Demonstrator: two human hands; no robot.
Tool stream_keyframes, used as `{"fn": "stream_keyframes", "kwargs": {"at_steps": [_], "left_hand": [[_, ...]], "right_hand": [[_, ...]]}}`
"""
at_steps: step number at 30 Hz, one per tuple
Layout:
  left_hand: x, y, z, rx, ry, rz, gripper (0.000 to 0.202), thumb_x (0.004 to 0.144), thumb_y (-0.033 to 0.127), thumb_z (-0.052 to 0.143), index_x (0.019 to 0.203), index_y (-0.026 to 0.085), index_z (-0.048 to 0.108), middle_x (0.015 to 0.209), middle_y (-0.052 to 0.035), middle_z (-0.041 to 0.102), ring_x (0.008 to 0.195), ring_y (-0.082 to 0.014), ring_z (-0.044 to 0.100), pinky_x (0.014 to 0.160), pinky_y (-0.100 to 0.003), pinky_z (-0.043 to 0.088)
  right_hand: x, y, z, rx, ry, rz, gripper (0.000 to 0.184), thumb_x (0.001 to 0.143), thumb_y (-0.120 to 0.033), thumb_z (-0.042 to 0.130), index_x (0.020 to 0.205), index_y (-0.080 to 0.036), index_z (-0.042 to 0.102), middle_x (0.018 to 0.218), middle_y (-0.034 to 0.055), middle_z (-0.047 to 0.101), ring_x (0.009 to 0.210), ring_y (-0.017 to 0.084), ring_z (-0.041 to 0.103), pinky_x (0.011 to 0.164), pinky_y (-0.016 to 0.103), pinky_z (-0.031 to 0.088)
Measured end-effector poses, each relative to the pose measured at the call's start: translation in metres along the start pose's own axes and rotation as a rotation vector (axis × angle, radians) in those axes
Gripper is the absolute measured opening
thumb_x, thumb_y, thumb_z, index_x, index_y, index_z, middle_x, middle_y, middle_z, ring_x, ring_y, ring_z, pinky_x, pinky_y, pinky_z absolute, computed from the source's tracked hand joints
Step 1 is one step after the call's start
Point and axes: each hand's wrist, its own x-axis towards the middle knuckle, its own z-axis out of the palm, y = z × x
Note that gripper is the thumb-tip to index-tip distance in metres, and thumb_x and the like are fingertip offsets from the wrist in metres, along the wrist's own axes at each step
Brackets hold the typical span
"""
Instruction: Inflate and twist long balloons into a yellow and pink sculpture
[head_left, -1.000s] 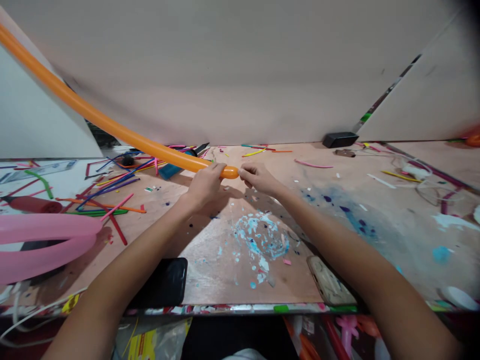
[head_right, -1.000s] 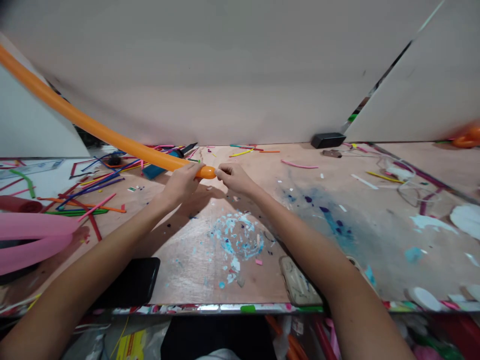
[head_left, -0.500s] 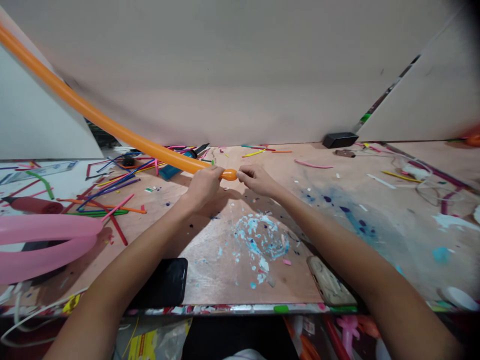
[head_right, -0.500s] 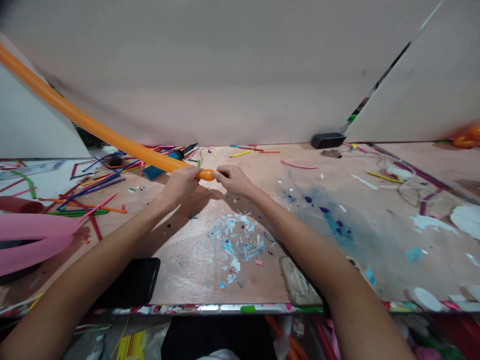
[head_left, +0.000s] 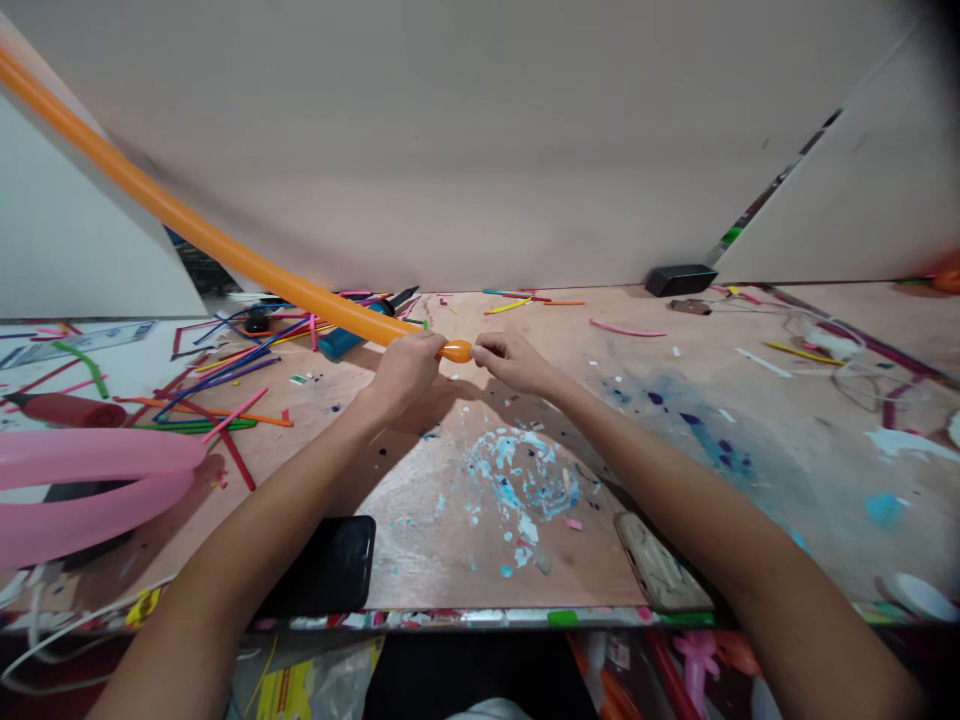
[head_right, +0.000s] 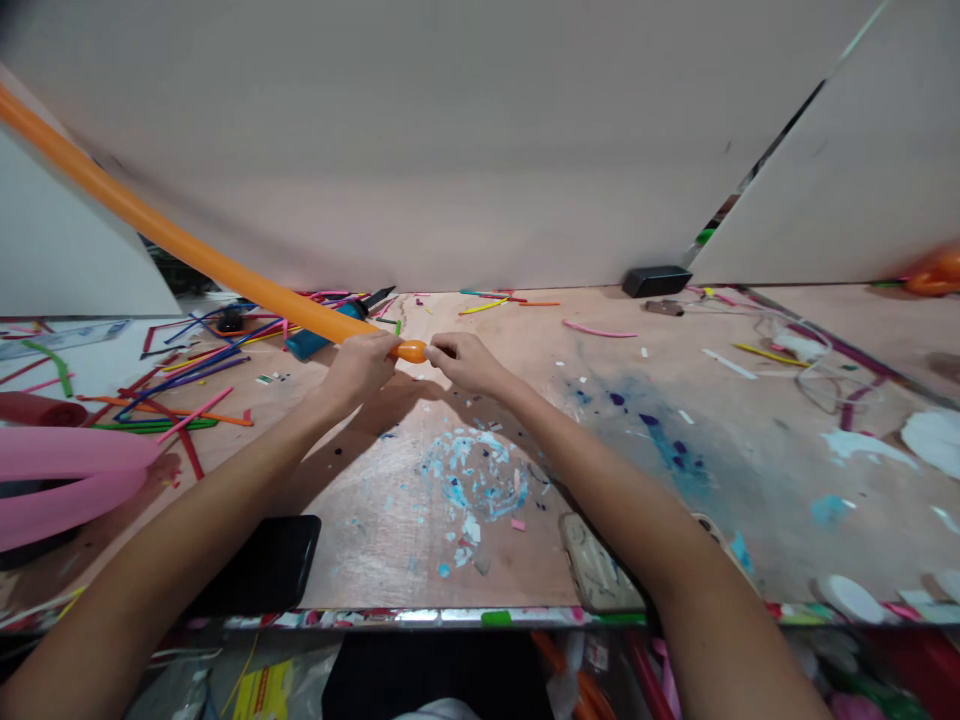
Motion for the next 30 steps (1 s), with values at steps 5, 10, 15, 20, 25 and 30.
{"fn": "stream_keyframes", "kwargs": {"at_steps": [5, 10, 15, 20, 25, 30], "left_hand": [[0.0, 0.0, -0.001, -0.033, 0.004, -0.003, 0.026, 0.085, 0.009, 0.044, 0.089, 0.015, 0.069, 0.084, -0.0086, 0.07, 0.077, -0.0217, 0.063, 0.068, -0.03, 0.042], [-0.001, -0.001, -0.006, -0.048, 0.007, -0.022, 0.02, 0.085, 0.013, 0.049, 0.086, 0.014, 0.069, 0.081, -0.009, 0.07, 0.075, -0.0218, 0.063, 0.066, -0.03, 0.042], [0.002, -0.001, -0.01, -0.053, -0.015, -0.055, 0.022, 0.089, 0.018, 0.05, 0.091, 0.014, 0.072, 0.083, -0.0097, 0.072, 0.076, -0.0215, 0.065, 0.07, -0.03, 0.045], [0.002, 0.004, -0.007, -0.041, -0.022, -0.029, 0.027, 0.09, 0.018, 0.048, 0.098, 0.014, 0.073, 0.091, -0.0114, 0.074, 0.083, -0.0236, 0.067, 0.075, -0.032, 0.048], [0.001, 0.008, -0.004, -0.075, -0.016, 0.02, 0.027, 0.09, 0.019, 0.047, 0.094, 0.015, 0.073, 0.09, -0.0104, 0.074, 0.083, -0.0234, 0.067, 0.074, -0.032, 0.048], [0.0, 0.017, -0.005, -0.084, -0.061, 0.041, 0.025, 0.085, 0.012, 0.047, 0.088, 0.015, 0.072, 0.083, -0.0084, 0.071, 0.077, -0.0208, 0.065, 0.07, -0.03, 0.046]], "right_hand": [[0.0, 0.001, 0.001, 0.002, -0.01, 0.006, 0.034, 0.091, -0.037, 0.043, 0.065, -0.017, 0.05, 0.06, -0.0027, 0.042, 0.057, 0.01, 0.04, 0.055, 0.025, 0.025], [0.0, -0.001, 0.001, 0.013, 0.004, 0.02, 0.033, 0.091, -0.037, 0.043, 0.067, -0.017, 0.052, 0.06, -0.0027, 0.043, 0.057, 0.011, 0.04, 0.055, 0.026, 0.025], [-0.001, -0.004, 0.001, 0.015, 0.012, 0.024, 0.03, 0.089, -0.033, 0.043, 0.066, -0.017, 0.052, 0.06, -0.0022, 0.044, 0.058, 0.011, 0.042, 0.056, 0.026, 0.027], [-0.002, -0.004, 0.004, 0.013, 0.02, 0.034, 0.031, 0.09, -0.039, 0.046, 0.07, -0.016, 0.054, 0.063, -0.0019, 0.047, 0.06, 0.011, 0.043, 0.057, 0.025, 0.029], [-0.005, -0.005, 0.011, 0.012, -0.027, 0.107, 0.035, 0.091, -0.048, 0.05, 0.081, -0.017, 0.062, 0.067, 0.0006, 0.057, 0.059, 0.012, 0.049, 0.054, 0.024, 0.031], [-0.004, -0.007, 0.016, -0.072, -0.007, 0.095, 0.038, 0.09, -0.051, 0.052, 0.079, -0.016, 0.063, 0.068, 0.0017, 0.06, 0.06, 0.012, 0.05, 0.056, 0.024, 0.03]]}}
